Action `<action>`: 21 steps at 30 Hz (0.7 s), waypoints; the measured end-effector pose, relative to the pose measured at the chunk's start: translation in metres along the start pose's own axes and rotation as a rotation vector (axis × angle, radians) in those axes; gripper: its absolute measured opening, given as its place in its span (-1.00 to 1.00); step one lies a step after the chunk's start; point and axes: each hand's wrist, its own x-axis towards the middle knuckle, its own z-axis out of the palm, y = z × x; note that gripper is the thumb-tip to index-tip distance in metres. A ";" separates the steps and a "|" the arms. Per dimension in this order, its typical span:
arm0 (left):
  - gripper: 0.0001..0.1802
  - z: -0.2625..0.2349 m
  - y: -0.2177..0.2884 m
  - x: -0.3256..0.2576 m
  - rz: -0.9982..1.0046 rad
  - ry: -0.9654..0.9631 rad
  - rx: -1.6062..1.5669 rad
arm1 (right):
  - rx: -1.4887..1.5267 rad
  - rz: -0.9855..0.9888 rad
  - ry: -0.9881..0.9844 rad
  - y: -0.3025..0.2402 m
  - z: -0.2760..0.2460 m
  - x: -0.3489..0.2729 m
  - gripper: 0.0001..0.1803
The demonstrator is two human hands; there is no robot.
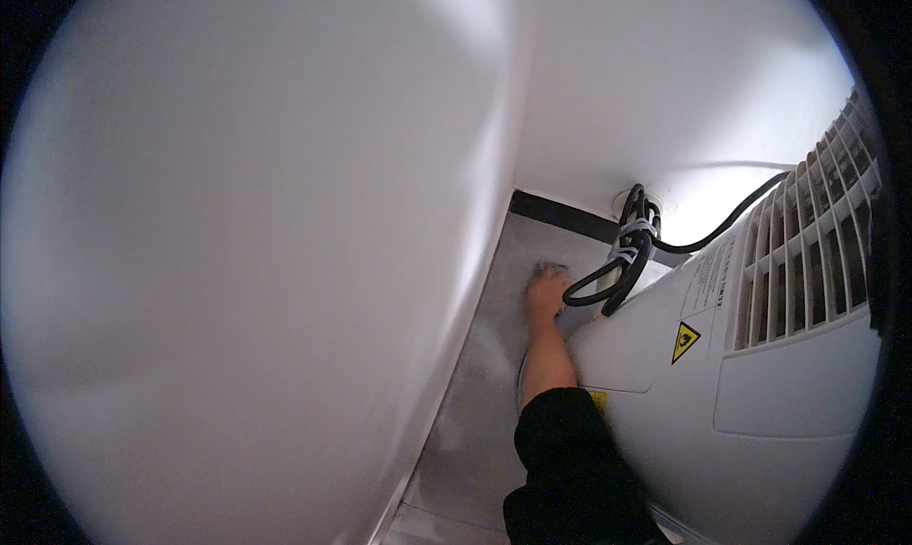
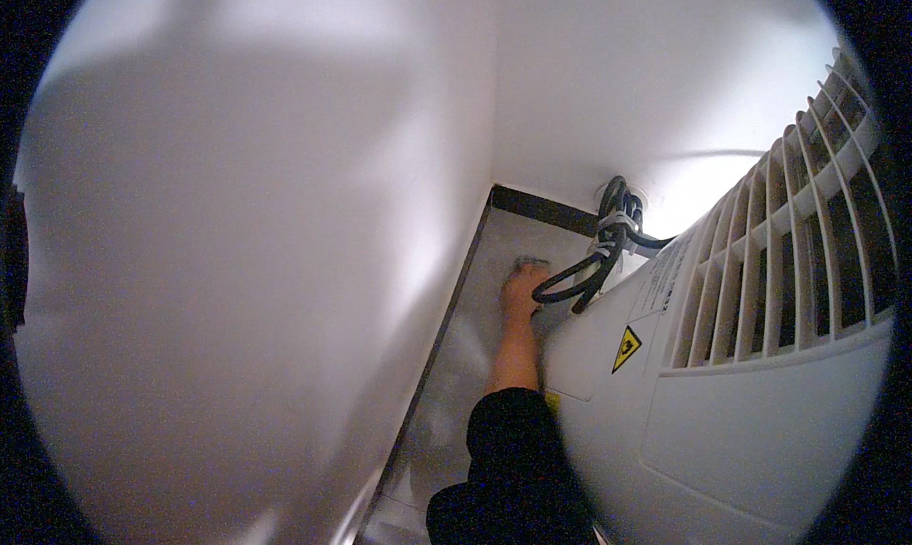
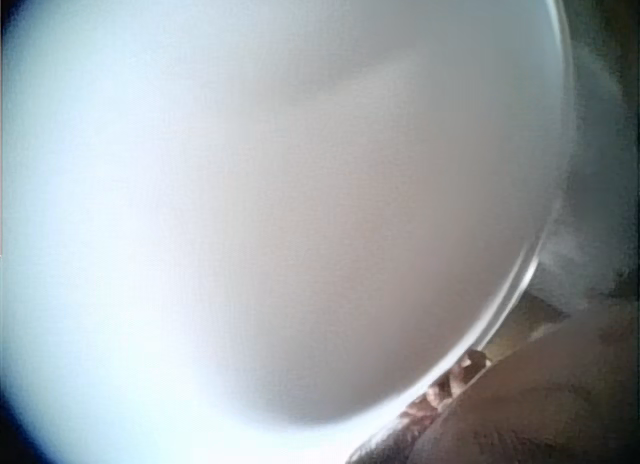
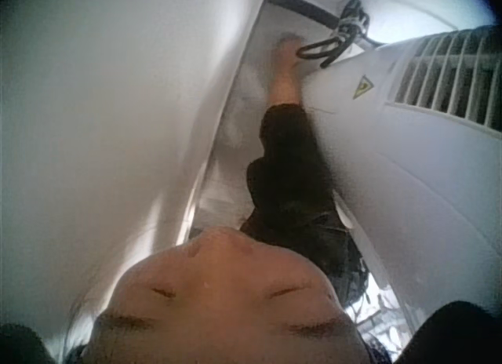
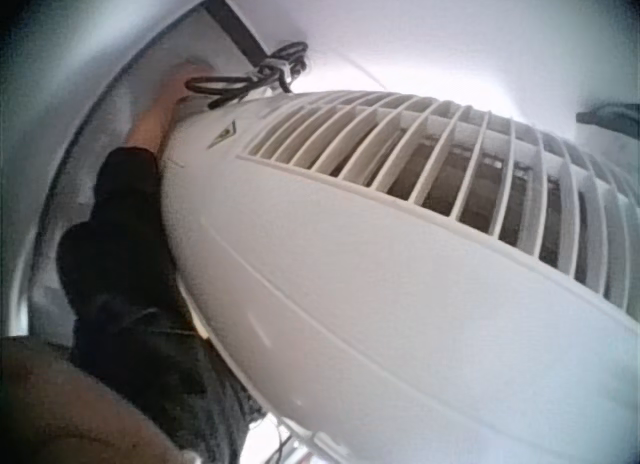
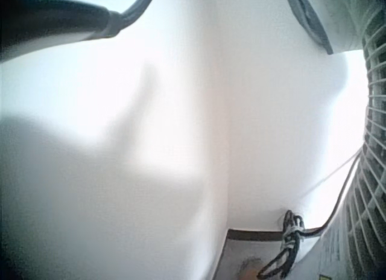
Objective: The person cleans the floor around a white appliance using a cloth. They move a green stool aside to access the area, wipe the floor and the appliance's base, then return the stool to its original position.
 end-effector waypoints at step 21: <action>-0.54 0.000 -0.006 -0.009 -0.049 0.036 -0.027 | 0.129 0.212 0.075 -0.012 0.001 -0.013 -0.75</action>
